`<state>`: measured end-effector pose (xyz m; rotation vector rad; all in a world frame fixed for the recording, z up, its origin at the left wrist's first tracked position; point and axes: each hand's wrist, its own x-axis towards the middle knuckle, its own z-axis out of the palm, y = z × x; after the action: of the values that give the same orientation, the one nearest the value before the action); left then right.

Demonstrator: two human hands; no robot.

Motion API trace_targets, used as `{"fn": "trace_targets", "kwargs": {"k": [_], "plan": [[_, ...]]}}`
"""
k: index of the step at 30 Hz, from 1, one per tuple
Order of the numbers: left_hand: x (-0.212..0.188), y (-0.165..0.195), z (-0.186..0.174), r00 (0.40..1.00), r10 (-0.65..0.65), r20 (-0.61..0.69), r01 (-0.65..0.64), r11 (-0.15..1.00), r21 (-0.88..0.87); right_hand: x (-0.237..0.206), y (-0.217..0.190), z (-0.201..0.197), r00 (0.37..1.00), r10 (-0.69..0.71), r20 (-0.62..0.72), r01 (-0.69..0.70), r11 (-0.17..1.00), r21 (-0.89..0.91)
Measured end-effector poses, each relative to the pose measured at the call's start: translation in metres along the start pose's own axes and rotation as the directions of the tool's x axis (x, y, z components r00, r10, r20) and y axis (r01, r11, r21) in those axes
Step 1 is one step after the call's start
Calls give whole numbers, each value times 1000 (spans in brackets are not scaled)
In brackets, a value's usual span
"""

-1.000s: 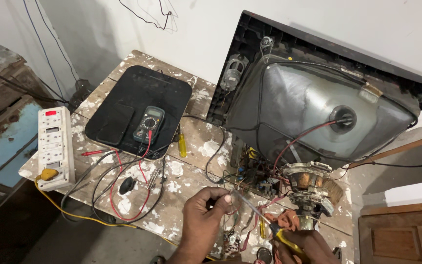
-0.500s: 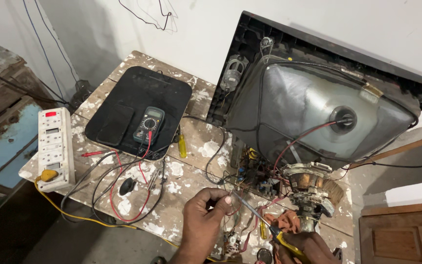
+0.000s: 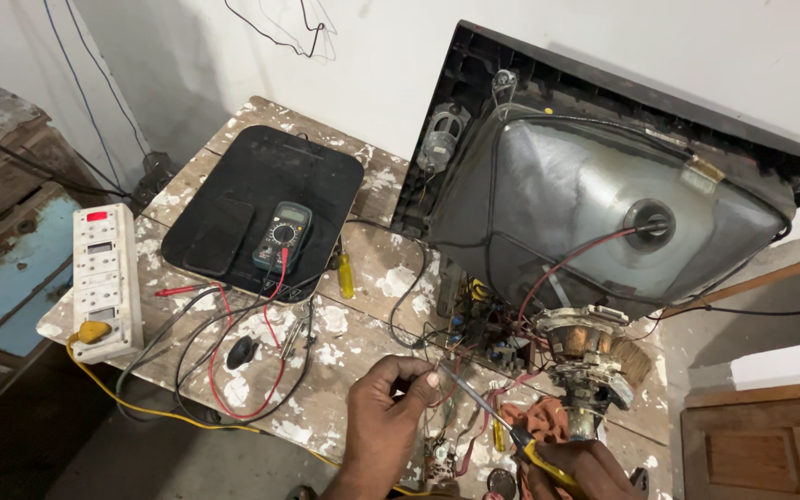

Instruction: The person repairs the internal circuitry of a CRT television set on a workbench. They use a screwdriver to work on components near the flyback area, handle wires and small parts by hand, pick up pliers, and manipulate a round component while a multimeter with test leads stays connected to the set.

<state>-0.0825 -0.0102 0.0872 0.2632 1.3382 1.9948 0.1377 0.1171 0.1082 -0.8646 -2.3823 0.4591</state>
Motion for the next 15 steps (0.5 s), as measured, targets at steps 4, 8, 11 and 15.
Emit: {"fn": "trace_targets", "kwargs": {"k": [4,8,11,15], "plan": [[-1,0,1,1000,-20,-12,20,1000,4,1,-3,-4,1000,-12,20,12,1000,-2],[0,-3,0,1000,-10,1,10,1000,9,1,-4,-3,999,39,34,-38,999,-7],[0,-4,0,1000,-8,13,8,1000,20,1,-4,-2,1000,7,1,-7,1000,12],[-1,-3,-1,999,-42,4,42,998,48,-1,-4,-1,1000,-2,-2,2,1000,8]]}}
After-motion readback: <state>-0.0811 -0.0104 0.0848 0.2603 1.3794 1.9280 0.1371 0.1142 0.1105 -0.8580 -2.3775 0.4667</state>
